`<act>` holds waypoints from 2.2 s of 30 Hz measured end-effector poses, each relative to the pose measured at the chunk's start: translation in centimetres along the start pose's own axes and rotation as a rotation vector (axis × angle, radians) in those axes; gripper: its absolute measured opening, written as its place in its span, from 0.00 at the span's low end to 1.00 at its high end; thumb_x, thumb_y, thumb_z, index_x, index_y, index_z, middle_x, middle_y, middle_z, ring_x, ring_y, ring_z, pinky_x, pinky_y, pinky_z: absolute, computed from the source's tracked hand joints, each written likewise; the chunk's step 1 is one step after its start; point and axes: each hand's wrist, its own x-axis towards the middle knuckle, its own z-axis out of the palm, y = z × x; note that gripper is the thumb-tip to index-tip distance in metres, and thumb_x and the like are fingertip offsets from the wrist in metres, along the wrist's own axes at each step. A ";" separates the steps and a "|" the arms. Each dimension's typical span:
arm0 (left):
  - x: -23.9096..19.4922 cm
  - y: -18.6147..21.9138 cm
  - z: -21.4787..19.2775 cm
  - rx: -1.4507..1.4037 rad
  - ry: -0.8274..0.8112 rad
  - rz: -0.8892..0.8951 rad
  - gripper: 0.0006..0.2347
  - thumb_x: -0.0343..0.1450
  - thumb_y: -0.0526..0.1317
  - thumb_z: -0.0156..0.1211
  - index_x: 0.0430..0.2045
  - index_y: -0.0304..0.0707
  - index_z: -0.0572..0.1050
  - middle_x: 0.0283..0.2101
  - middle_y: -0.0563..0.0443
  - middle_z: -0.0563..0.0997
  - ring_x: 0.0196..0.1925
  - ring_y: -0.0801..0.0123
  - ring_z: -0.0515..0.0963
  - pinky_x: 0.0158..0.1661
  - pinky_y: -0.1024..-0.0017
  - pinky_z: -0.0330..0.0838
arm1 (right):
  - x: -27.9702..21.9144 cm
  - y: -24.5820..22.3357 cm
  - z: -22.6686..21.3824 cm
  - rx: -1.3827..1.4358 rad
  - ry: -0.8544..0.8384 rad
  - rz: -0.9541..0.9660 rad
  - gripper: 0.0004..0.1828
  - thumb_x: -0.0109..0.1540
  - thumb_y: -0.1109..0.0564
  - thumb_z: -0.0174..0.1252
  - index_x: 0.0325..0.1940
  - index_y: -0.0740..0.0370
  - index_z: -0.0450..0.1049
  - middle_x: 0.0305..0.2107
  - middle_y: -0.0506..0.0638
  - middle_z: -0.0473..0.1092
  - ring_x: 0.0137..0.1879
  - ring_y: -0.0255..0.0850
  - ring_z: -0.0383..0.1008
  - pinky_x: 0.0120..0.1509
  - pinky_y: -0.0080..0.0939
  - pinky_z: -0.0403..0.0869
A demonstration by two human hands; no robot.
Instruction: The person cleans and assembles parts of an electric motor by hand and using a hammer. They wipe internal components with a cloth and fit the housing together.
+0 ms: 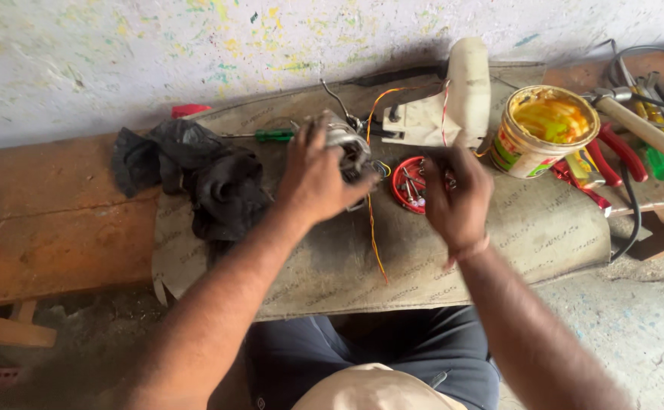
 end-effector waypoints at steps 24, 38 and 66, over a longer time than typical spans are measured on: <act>1.7 -1.5 -0.8 -0.057 -0.140 0.001 0.28 0.64 0.64 0.65 0.42 0.37 0.84 0.76 0.31 0.48 0.76 0.33 0.46 0.71 0.46 0.50 | 6.1 4.3 1.9 -0.090 -0.413 -0.171 0.04 0.56 0.61 0.62 0.35 0.61 0.77 0.30 0.57 0.75 0.39 0.55 0.77 0.43 0.52 0.74; 2.0 -2.3 -0.6 -0.107 -0.164 0.004 0.28 0.63 0.65 0.65 0.41 0.39 0.85 0.76 0.30 0.46 0.77 0.34 0.44 0.71 0.45 0.44 | 6.2 3.5 1.6 -0.559 -0.210 -0.177 0.03 0.58 0.58 0.61 0.30 0.56 0.75 0.30 0.52 0.75 0.45 0.53 0.74 0.51 0.57 0.67; 1.9 -1.9 -0.4 -0.125 -0.171 -0.072 0.27 0.60 0.64 0.67 0.47 0.51 0.84 0.77 0.37 0.45 0.77 0.34 0.42 0.70 0.44 0.45 | 5.6 3.6 -0.2 -0.545 -0.267 -0.355 0.04 0.58 0.55 0.64 0.34 0.54 0.81 0.52 0.49 0.76 0.64 0.53 0.67 0.64 0.59 0.63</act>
